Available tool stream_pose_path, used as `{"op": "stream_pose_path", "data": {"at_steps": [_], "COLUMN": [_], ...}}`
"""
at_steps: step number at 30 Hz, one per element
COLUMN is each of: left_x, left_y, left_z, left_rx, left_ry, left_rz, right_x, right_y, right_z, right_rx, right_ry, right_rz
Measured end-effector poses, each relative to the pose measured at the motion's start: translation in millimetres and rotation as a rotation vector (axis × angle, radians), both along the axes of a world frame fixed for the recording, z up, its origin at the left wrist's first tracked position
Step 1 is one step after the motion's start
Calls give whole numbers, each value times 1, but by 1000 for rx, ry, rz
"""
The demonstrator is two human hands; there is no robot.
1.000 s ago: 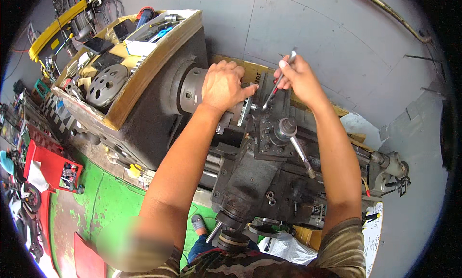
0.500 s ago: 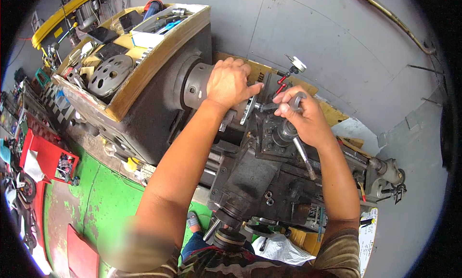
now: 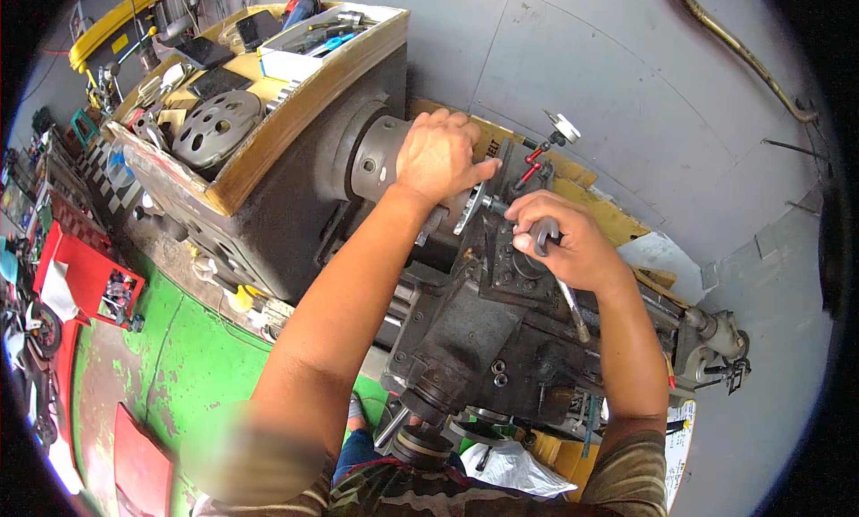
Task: Using a dial indicator, wrench, and rubber mallet to align and secure a workpiece on a metal lathe.
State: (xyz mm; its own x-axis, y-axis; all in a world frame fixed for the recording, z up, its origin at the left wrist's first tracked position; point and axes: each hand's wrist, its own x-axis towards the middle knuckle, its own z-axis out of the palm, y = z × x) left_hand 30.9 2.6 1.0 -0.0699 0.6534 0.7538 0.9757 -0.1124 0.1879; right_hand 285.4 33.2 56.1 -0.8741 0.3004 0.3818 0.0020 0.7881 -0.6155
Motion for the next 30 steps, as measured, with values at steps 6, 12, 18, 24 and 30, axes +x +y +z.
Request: {"op": "stream_pose_path", "data": {"at_steps": [6, 12, 18, 24, 30], "left_x": [0, -2, -1, -3, 3], "left_y": [1, 3, 3, 1, 0], "left_z": [0, -3, -5, -5, 3], "left_rx": [-7, 27, 42, 58, -59], "left_ry": [-13, 1, 5, 22, -11], "left_rz": [-5, -14, -6, -8, 7], "right_x": [-2, -3, -1, -9, -21], "right_y": [0, -8, -12, 0, 46], "right_z": [15, 18, 16, 21, 11], "right_rx": [49, 137, 309, 100, -362], "right_ry": [-197, -238, -267, -244, 72], "right_rz": [58, 78, 75, -51, -95]}}
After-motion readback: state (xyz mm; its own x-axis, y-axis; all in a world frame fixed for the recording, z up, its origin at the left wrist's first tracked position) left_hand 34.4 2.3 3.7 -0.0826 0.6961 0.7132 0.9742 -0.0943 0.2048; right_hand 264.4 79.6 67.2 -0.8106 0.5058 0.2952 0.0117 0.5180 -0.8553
